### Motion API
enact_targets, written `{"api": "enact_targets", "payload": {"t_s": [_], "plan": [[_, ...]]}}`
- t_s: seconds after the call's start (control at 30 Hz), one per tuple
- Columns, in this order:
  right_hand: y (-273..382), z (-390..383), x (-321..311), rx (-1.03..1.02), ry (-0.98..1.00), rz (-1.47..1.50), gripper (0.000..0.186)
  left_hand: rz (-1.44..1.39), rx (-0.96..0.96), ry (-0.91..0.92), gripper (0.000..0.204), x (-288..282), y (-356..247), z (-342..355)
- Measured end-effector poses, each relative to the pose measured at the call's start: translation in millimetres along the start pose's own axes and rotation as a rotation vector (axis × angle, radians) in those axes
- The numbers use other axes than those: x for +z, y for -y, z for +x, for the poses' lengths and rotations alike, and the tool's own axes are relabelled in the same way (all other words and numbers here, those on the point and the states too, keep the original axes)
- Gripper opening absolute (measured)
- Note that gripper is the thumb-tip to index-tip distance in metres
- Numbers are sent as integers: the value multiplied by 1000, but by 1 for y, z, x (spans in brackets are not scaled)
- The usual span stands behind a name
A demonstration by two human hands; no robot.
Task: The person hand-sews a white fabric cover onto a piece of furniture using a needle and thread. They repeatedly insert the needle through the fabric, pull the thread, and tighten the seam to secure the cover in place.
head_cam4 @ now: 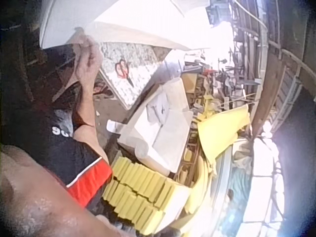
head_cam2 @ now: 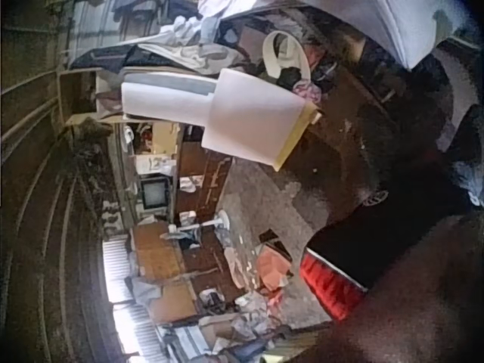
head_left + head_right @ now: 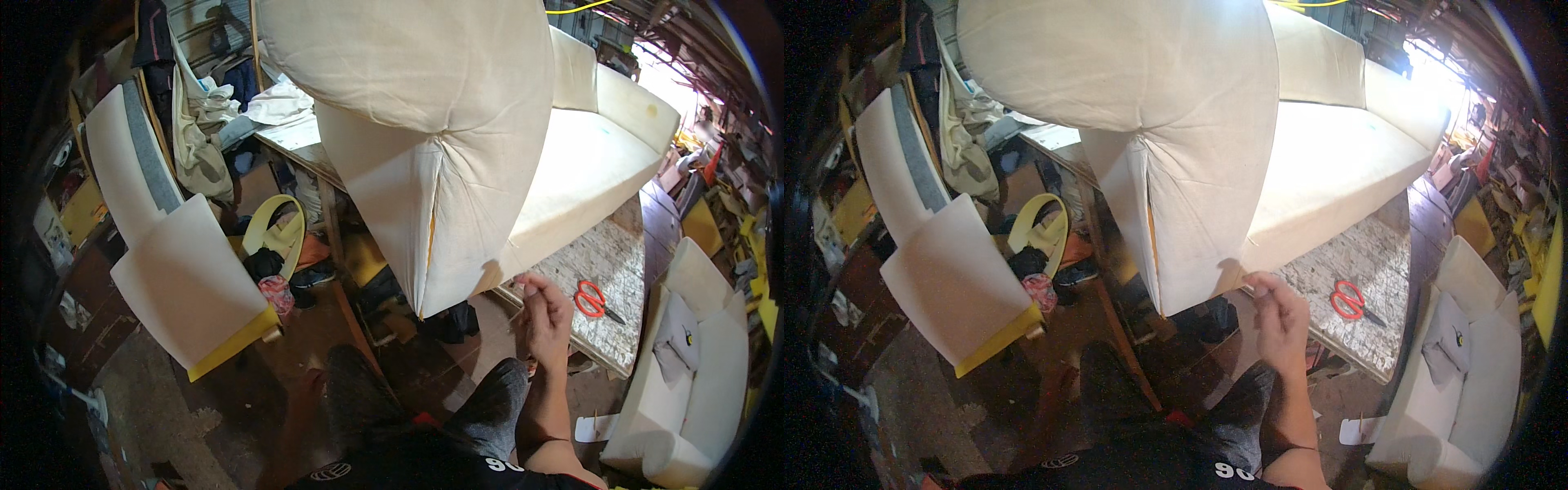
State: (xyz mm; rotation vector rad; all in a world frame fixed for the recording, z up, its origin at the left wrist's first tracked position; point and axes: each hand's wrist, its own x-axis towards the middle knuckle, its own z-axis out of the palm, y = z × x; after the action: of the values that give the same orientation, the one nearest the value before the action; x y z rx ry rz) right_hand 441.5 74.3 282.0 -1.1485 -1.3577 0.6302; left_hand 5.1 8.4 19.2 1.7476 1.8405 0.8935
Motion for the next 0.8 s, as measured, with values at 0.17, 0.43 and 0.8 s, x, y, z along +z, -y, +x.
{"api": "enact_targets", "payload": {"t_s": [0.17,0.43,0.8], "plan": [[10,18,2,-193,-9,-263,25,265,352,-18,20,-7,-48,32],[58,-36,41,-585,352,-307,42,136,741,140,28,-65,-216,52],[54,-32,48,-425,489,-145,31,-109,822,-51,19,-74,-283,71]]}}
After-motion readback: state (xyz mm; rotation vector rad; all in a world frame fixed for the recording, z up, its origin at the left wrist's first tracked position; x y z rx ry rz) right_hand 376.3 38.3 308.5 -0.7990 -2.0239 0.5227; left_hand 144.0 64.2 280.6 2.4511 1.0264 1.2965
